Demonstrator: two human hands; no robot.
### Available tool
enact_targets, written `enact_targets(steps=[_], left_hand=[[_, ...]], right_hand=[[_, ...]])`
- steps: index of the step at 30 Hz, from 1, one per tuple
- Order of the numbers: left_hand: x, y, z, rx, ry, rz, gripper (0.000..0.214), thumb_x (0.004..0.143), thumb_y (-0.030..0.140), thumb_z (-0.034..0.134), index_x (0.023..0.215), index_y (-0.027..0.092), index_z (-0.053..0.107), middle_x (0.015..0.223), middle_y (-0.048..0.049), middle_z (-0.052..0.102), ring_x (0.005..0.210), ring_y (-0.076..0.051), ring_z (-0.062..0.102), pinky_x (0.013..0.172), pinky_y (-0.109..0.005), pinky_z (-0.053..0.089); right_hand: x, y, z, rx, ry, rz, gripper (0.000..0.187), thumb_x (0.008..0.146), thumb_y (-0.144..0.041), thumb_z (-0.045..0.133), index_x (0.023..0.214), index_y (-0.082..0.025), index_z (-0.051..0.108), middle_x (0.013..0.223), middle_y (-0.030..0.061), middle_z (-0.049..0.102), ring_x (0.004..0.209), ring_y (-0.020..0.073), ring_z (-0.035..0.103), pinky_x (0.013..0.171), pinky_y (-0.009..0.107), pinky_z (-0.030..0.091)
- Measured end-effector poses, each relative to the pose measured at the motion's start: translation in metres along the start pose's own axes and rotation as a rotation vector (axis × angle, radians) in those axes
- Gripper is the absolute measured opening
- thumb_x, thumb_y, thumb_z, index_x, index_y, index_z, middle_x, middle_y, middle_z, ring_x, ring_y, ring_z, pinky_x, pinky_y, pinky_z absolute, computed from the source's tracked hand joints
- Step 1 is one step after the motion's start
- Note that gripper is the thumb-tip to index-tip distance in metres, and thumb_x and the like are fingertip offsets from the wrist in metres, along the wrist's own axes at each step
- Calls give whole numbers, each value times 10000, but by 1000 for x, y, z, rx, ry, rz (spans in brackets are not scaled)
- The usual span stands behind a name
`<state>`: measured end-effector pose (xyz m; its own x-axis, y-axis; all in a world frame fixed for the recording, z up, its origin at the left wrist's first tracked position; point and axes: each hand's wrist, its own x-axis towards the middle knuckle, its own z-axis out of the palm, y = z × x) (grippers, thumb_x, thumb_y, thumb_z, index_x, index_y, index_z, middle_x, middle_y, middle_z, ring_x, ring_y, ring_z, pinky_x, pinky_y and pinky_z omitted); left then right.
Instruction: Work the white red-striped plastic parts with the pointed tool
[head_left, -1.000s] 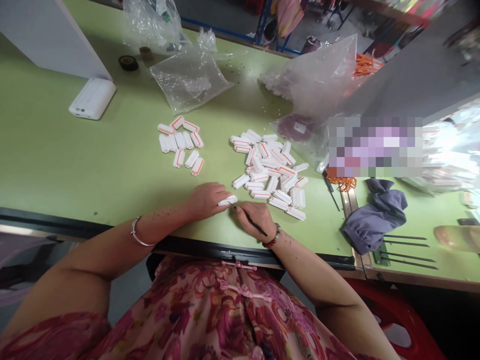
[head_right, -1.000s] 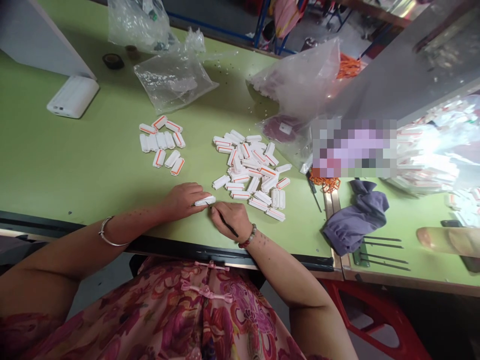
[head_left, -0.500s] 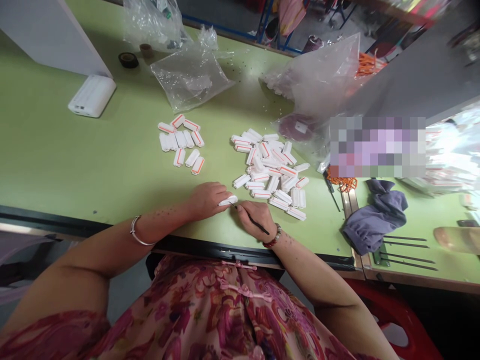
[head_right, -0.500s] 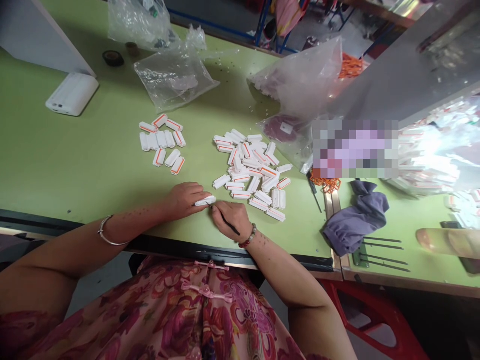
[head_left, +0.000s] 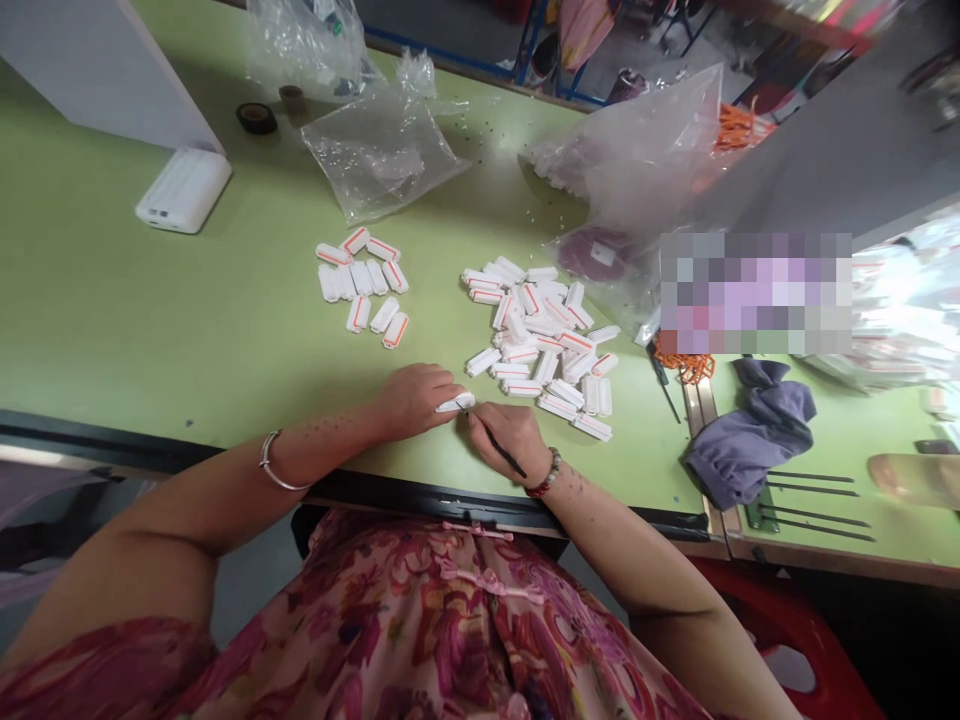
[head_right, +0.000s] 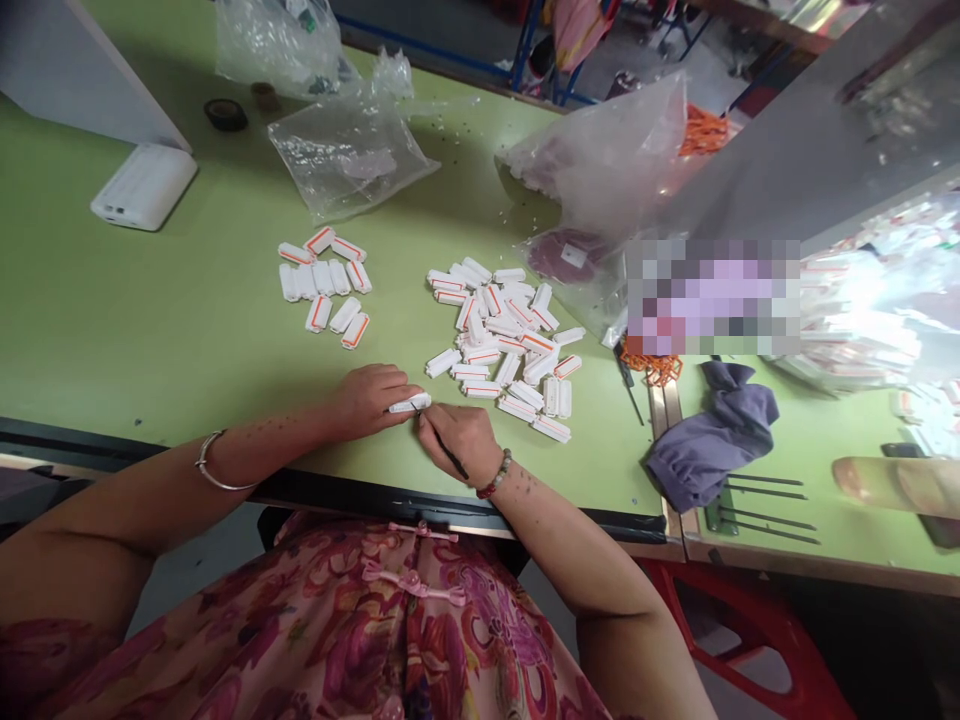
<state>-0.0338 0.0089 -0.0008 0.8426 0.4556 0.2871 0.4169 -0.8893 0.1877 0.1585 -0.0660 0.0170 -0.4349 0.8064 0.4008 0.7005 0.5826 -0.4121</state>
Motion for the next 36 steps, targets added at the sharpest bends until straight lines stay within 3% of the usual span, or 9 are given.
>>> enact_targets(steps=[7, 15, 26, 36], left_hand=[[2, 2, -2, -24, -25, -66, 297, 959, 393, 474, 903, 181, 674, 766, -34, 621, 751, -173, 549, 664, -297, 366], [2, 2, -2, -31, -40, -58, 284, 947, 398, 498, 899, 181, 675, 767, -31, 620, 758, -180, 553, 669, -303, 362], [2, 5, 0, -4, -32, -49, 290, 960, 376, 458, 980, 172, 664, 787, -46, 622, 787, -189, 550, 696, -311, 376], [2, 5, -7, -80, -34, -101, 300, 964, 384, 452, 934, 174, 664, 783, -40, 623, 756, -166, 551, 685, -285, 385]], right_hand=[[-5, 6, 3, 18, 80, -20, 298, 972, -225, 384, 716, -191, 531, 549, -21, 519, 496, 102, 450, 549, 243, 332], [-5, 6, 4, 51, 45, -71, 231, 973, -224, 407, 815, -178, 570, 595, -10, 558, 523, 104, 478, 568, 236, 352], [2, -5, 2, -29, -2, -19, 302, 961, -214, 396, 681, -191, 507, 555, -17, 516, 491, 97, 426, 546, 247, 317], [-6, 9, -4, 22, 79, 23, 263, 947, -228, 427, 721, -192, 556, 538, -18, 530, 488, 101, 468, 535, 240, 344]])
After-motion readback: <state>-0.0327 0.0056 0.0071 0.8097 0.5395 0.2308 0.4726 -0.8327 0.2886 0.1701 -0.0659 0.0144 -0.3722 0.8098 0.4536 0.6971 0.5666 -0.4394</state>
